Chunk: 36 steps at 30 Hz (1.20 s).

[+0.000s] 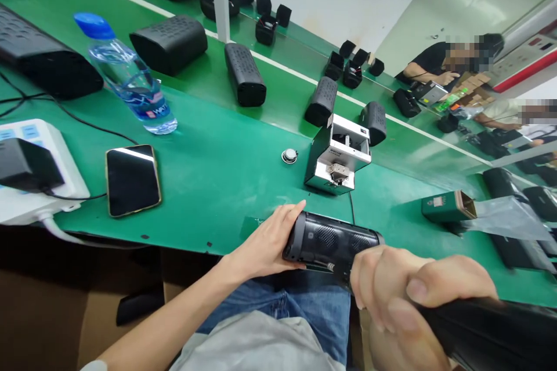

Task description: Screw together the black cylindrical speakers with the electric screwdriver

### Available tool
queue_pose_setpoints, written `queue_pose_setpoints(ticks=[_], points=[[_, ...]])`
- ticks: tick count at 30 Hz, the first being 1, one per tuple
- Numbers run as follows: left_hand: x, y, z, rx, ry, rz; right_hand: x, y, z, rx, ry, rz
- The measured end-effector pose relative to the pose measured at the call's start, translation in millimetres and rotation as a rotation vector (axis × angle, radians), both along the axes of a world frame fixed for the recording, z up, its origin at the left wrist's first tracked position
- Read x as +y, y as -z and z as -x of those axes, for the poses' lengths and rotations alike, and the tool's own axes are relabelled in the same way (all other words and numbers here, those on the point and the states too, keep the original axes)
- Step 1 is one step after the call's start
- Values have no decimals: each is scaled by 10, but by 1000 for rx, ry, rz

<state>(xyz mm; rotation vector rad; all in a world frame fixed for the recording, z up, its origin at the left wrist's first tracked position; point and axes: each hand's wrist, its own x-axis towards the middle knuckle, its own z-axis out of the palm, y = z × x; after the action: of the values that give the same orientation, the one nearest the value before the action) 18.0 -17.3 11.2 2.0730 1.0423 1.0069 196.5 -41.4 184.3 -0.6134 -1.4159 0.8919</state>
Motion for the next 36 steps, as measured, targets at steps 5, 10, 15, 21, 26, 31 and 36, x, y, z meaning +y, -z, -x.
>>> queue_pose_setpoints(ticks=[5,10,15,21,26,31,36], points=[[0,5,15,-8,0,25,-3,5,98,48,-35,33],[9,25,26,-22,-1,44,156,-349,-165,-10,-220,67],[11,21,31,-20,21,46,723,-736,-391,159,108,-138],[13,6,31,-25,7,66,1685,-492,-232,130,398,-241],[12,12,31,-29,0,57,2003,-336,-219,98,423,-188],[18,-12,37,-16,5,57,2105,-281,-225,117,419,-191],[27,-14,31,-7,11,48,1953,-279,-226,91,373,-164]])
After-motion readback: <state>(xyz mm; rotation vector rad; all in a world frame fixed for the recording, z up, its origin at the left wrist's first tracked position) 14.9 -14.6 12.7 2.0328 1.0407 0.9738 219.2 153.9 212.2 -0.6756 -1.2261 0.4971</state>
